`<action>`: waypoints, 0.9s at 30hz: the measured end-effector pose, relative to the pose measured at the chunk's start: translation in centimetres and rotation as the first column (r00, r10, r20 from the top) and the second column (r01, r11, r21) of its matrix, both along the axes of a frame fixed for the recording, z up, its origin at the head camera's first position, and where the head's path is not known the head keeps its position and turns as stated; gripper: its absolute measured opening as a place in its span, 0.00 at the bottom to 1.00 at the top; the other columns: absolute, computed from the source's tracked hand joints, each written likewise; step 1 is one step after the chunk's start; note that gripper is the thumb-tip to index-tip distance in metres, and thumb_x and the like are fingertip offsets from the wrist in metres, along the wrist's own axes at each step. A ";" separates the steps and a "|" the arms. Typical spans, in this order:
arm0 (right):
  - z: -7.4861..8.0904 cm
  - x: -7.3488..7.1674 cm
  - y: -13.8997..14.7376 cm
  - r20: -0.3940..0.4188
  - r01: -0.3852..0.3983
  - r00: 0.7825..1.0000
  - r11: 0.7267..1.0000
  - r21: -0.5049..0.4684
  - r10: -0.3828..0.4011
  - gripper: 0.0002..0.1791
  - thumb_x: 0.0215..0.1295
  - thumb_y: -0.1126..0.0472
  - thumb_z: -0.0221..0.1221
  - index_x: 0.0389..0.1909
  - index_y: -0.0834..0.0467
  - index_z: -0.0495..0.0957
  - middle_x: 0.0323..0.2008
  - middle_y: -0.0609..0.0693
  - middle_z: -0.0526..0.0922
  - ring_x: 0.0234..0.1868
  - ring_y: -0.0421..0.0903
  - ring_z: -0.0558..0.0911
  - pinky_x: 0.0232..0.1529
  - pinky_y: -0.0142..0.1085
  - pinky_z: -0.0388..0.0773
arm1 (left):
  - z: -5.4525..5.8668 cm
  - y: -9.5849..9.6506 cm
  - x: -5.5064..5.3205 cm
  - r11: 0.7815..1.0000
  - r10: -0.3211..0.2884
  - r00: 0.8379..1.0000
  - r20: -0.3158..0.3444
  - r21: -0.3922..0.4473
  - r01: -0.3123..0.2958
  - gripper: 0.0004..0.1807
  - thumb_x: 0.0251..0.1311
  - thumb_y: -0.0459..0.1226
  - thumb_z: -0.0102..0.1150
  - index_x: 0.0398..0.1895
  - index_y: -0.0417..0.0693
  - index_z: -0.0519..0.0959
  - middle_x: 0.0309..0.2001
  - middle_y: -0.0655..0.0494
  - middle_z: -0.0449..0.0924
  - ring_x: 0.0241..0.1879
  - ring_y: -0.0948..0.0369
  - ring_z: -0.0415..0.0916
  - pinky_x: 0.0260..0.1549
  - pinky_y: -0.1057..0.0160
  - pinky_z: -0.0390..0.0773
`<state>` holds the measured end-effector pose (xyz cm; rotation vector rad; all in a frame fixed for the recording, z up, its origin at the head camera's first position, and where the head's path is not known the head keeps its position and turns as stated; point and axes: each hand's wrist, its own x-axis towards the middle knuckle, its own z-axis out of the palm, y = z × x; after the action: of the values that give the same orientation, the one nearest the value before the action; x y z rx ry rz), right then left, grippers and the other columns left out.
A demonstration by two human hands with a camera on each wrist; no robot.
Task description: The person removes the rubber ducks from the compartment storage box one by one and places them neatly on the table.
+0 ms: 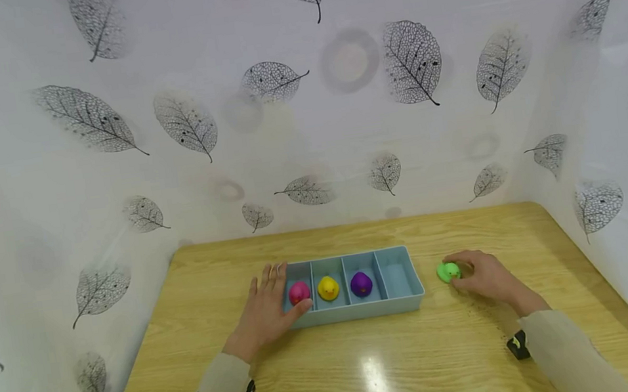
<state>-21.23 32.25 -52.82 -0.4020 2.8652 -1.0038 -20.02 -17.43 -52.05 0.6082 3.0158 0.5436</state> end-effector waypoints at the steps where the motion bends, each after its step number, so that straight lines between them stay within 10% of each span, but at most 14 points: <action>1: 0.0 0.0 0.0 0.001 0.001 1.000 1.000 0.001 -0.001 0.29 0.67 0.59 0.70 0.67 0.61 0.79 0.67 0.66 0.80 0.69 0.73 0.73 0.63 0.70 0.73 | 0.0 0.0 0.0 1.000 0.000 1.000 0.000 0.003 0.000 0.56 0.72 0.68 0.49 0.86 0.38 0.44 0.83 0.35 0.50 0.85 0.38 0.41 0.79 0.29 0.47; 27: 0.9 0.1 0.1 0.016 -0.015 1.000 0.999 0.034 0.014 0.36 0.66 0.54 0.72 0.73 0.59 0.74 0.71 0.67 0.75 0.71 0.74 0.71 0.63 0.70 0.73 | -0.5 0.0 0.0 0.999 0.009 1.000 0.004 0.032 -0.009 0.57 0.72 0.68 0.49 0.86 0.39 0.43 0.84 0.36 0.48 0.85 0.38 0.41 0.79 0.30 0.50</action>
<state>-21.14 32.39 -51.87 -0.4093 2.8571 -0.9495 -19.99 -17.48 -52.51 0.5946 3.0128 0.5937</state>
